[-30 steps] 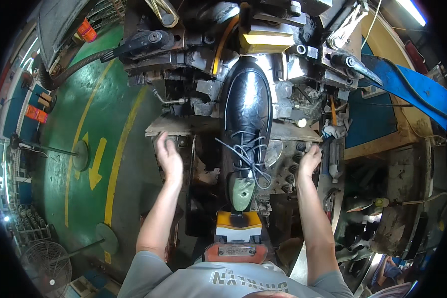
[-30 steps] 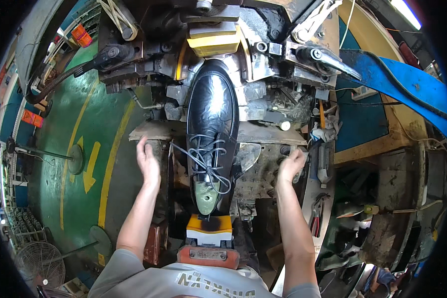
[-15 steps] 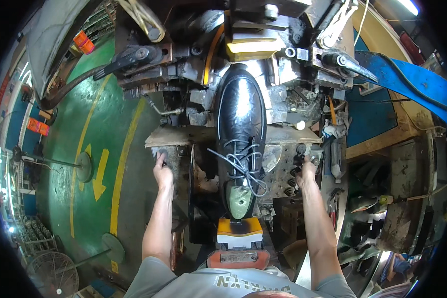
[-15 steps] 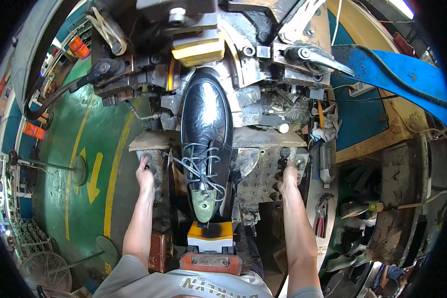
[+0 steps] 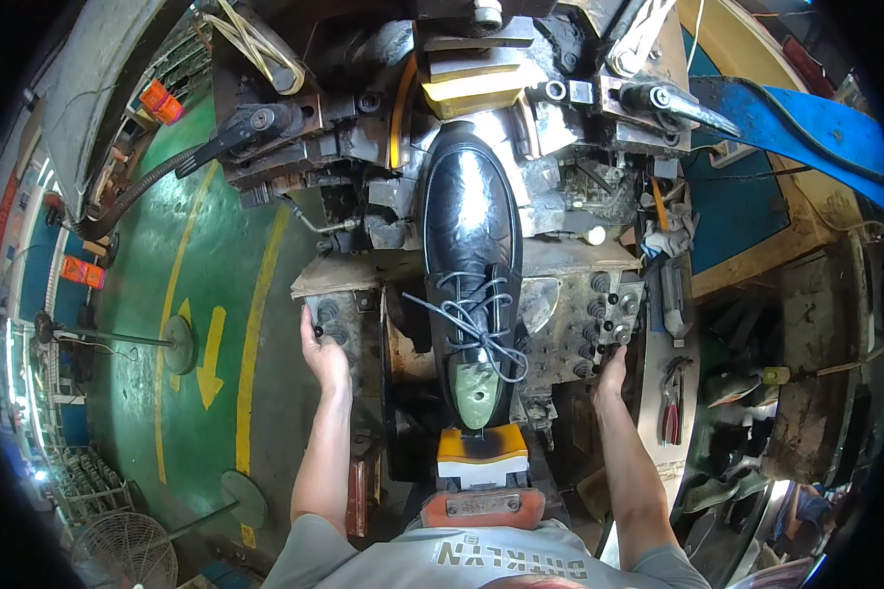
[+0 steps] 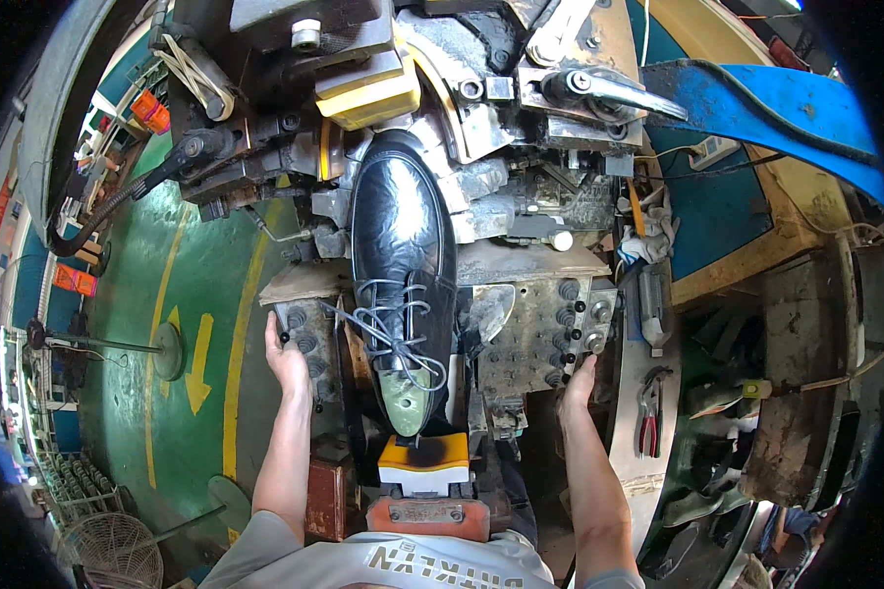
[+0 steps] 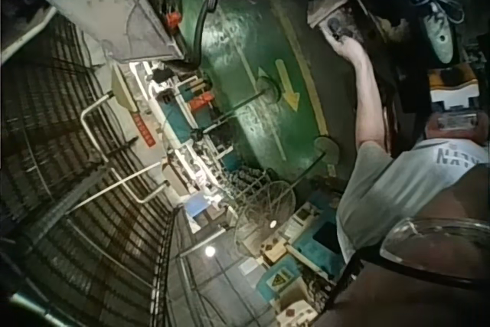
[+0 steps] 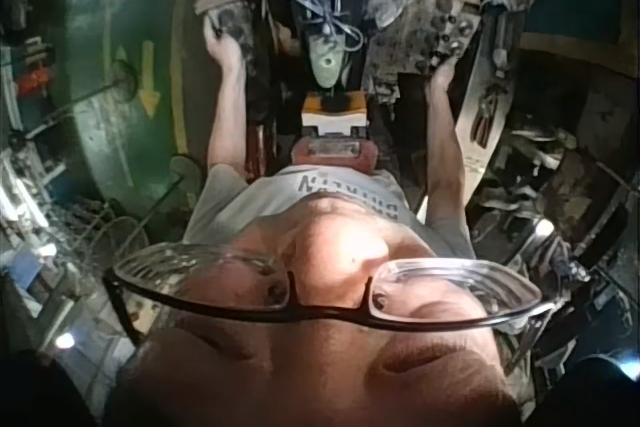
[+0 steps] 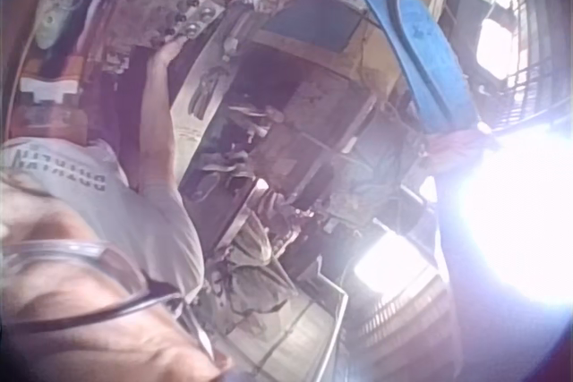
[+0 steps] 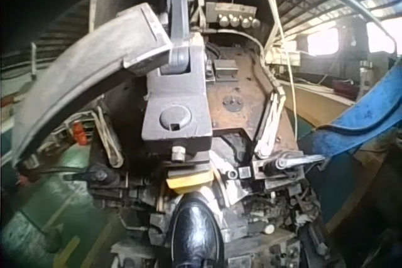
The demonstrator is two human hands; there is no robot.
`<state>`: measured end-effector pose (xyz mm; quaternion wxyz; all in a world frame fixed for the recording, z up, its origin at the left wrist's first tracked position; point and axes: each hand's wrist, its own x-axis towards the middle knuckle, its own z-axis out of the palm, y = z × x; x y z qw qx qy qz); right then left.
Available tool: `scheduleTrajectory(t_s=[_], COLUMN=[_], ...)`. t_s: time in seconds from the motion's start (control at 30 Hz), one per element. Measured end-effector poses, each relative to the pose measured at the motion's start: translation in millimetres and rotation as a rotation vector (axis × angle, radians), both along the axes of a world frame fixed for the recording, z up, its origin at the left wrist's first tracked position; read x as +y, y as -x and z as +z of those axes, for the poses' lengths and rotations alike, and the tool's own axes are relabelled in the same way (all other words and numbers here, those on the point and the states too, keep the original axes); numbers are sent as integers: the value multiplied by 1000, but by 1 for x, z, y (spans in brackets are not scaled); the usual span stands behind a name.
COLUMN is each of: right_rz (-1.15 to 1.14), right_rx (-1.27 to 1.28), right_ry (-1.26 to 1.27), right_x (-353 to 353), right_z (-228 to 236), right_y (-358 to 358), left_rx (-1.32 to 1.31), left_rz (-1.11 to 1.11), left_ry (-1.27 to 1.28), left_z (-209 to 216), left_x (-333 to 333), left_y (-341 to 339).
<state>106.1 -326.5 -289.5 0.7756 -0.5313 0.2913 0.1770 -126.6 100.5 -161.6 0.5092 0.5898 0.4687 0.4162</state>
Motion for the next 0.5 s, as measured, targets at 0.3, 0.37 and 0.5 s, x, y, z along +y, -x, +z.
scheduleTrajectory(t_s=[0.3,0.37,0.5], right_rz=[15,-44,64], right_rx=[162,289,289], right_ry=[494,120,559], right_x=[-60,-49,-14], right_z=[-107,-106,-38], right_y=[36,50,53], left_rx=[18,46,-13], left_rz=[-72,-70,-95], left_ry=[-52,-94,-85], left_z=[31,29,43], left_x=[-37,-37,-49], left_y=[-5,-1,10])
